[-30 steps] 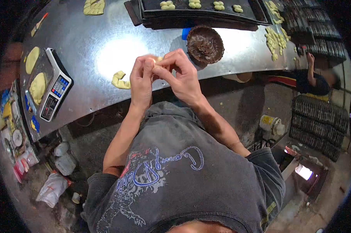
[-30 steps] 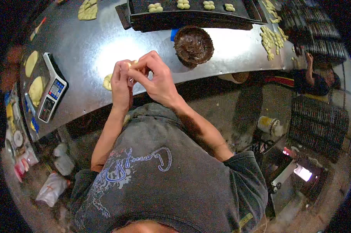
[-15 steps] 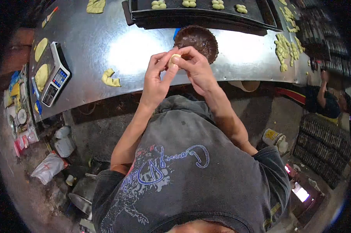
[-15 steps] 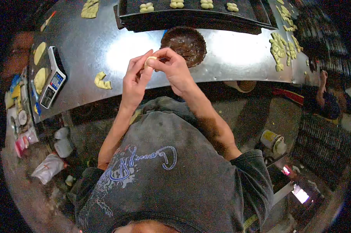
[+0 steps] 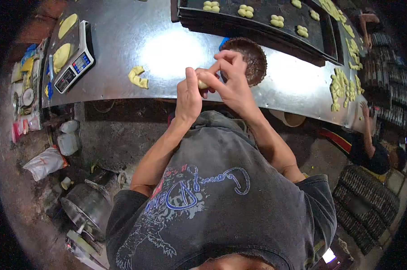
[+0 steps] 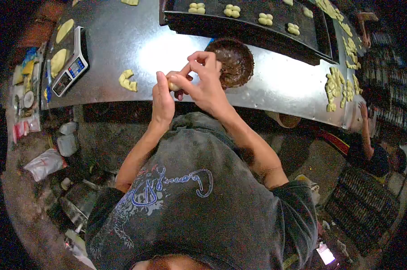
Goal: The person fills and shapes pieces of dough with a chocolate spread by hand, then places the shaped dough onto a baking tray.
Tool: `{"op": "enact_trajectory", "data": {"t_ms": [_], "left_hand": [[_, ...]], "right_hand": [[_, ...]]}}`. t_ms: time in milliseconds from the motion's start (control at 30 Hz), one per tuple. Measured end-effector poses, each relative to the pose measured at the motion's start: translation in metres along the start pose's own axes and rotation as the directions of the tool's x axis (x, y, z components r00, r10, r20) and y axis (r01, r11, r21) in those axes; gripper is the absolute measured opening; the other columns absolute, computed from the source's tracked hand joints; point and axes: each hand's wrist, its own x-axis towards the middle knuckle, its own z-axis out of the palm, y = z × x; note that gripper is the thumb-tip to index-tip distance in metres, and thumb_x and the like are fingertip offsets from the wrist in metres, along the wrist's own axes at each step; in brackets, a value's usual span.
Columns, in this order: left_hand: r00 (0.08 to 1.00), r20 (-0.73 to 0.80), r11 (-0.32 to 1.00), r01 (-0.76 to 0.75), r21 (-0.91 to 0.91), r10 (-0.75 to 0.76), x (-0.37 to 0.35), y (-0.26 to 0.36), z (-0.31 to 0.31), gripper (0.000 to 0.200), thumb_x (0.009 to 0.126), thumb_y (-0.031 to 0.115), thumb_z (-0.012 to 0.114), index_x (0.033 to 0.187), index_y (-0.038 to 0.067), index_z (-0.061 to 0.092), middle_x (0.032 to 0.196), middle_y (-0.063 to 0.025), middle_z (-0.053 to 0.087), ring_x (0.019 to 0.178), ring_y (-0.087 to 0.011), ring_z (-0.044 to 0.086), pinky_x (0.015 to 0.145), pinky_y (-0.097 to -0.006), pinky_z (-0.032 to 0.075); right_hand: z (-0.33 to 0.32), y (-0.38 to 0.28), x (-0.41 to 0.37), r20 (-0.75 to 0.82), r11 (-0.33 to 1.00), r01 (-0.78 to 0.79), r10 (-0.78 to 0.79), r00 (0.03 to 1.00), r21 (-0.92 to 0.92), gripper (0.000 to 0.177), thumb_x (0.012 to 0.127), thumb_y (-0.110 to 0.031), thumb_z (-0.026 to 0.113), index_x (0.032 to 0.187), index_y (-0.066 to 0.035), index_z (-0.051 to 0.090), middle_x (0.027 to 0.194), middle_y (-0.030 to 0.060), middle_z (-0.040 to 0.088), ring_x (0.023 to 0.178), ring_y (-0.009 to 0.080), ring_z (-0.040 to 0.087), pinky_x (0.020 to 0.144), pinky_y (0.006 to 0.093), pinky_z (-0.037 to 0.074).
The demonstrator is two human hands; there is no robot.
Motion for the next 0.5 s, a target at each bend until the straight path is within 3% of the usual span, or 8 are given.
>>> {"op": "enact_trajectory", "data": {"t_ms": [33,100,233,267,300,367,400,500], "left_hand": [[1.0,0.005,1.0,-0.009,-0.008,0.01,0.002,0.003,-0.004,0.076,0.109,0.053,0.015,0.101,0.0,0.068,0.076,-0.004,0.062,0.065,-0.0098,0.052,0.059,-0.0249,0.043],[0.997,0.022,0.997,-0.073,-0.021,0.073,0.003,0.0,-0.014,0.084,0.107,0.06,0.01,0.096,0.001,0.069,0.075,-0.0044,0.062,0.065,-0.0107,0.054,0.062,-0.0251,0.043],[0.997,0.021,0.985,0.081,-0.151,-0.079,0.01,-0.02,-0.048,0.092,0.102,0.07,0.007,0.089,0.001,0.067,0.074,-0.0049,0.065,0.068,-0.0116,0.057,0.065,-0.0254,0.043],[0.991,0.023,0.967,0.137,-0.214,-0.135,0.012,-0.023,-0.056,0.091,0.102,0.07,0.008,0.089,0.001,0.067,0.075,-0.0049,0.065,0.069,-0.0117,0.057,0.065,-0.0256,0.043],[0.981,0.031,0.941,0.19,-0.278,-0.189,0.013,-0.023,-0.065,0.091,0.102,0.07,0.008,0.088,0.002,0.066,0.075,-0.005,0.065,0.07,-0.0118,0.058,0.065,-0.0259,0.043],[0.974,0.021,0.905,0.218,-0.364,-0.226,0.016,-0.02,-0.081,0.089,0.102,0.07,0.01,0.098,0.001,0.067,0.077,-0.0049,0.066,0.07,-0.0114,0.06,0.066,-0.0256,0.045],[0.975,0.019,0.897,0.212,-0.388,-0.222,0.02,-0.02,-0.09,0.09,0.102,0.07,0.01,0.1,0.001,0.067,0.079,-0.0056,0.067,0.069,-0.0113,0.06,0.066,-0.025,0.045],[0.982,0.037,0.955,0.191,-0.228,-0.188,0.02,-0.022,-0.114,0.079,0.105,0.063,0.025,0.136,-0.005,0.05,0.092,-0.0126,0.069,0.078,-0.0142,0.065,0.074,-0.0284,0.051]], "right_hand": [[0.002,-0.001,0.005,0.132,0.917,-0.249,0.218,0.967,0.311,0.025,0.085,-0.021,0.08,0.094,-0.005,0.063,0.114,0.0128,0.051,0.088,0.0239,0.057,0.066,0.0327,0.05],[0.01,-0.011,0.018,0.547,0.34,-0.684,0.418,0.725,0.646,0.028,0.09,-0.025,0.076,0.098,-0.005,0.058,0.108,0.0138,0.055,0.081,0.0221,0.062,0.056,0.0287,0.05],[0.05,-0.008,0.033,0.679,0.101,-0.759,0.383,0.626,0.643,0.023,0.096,-0.02,0.069,0.096,-0.003,0.053,0.083,0.0109,0.067,0.066,0.0175,0.065,0.045,0.0243,0.045],[0.064,-0.004,0.03,0.635,0.238,-0.769,0.448,0.629,0.593,0.02,0.095,-0.018,0.068,0.099,-0.002,0.059,0.087,0.0139,0.067,0.073,0.022,0.066,0.054,0.0287,0.05],[0.075,-0.005,0.029,0.416,0.571,-0.578,0.401,0.816,0.583,0.02,0.094,-0.019,0.069,0.102,-0.002,0.061,0.09,0.0145,0.067,0.078,0.0242,0.066,0.059,0.0307,0.051],[0.094,-0.01,0.026,0.016,0.966,-0.022,0.019,1.0,0.259,0.024,0.092,-0.021,0.07,0.107,-0.003,0.066,0.097,0.0157,0.067,0.087,0.0286,0.066,0.069,0.0347,0.053],[0.087,-0.023,0.033,-0.011,0.98,0.194,-0.194,0.981,0.034,0.029,0.089,-0.016,0.071,0.116,-0.006,0.068,0.109,0.0154,0.064,0.1,0.0337,0.063,0.083,0.0394,0.052],[0.106,-0.031,0.028,0.012,0.965,0.156,-0.162,0.987,0.211,0.028,0.088,-0.009,0.072,0.115,-0.005,0.067,0.116,0.0139,0.062,0.101,0.0334,0.062,0.083,0.0406,0.052]]}}
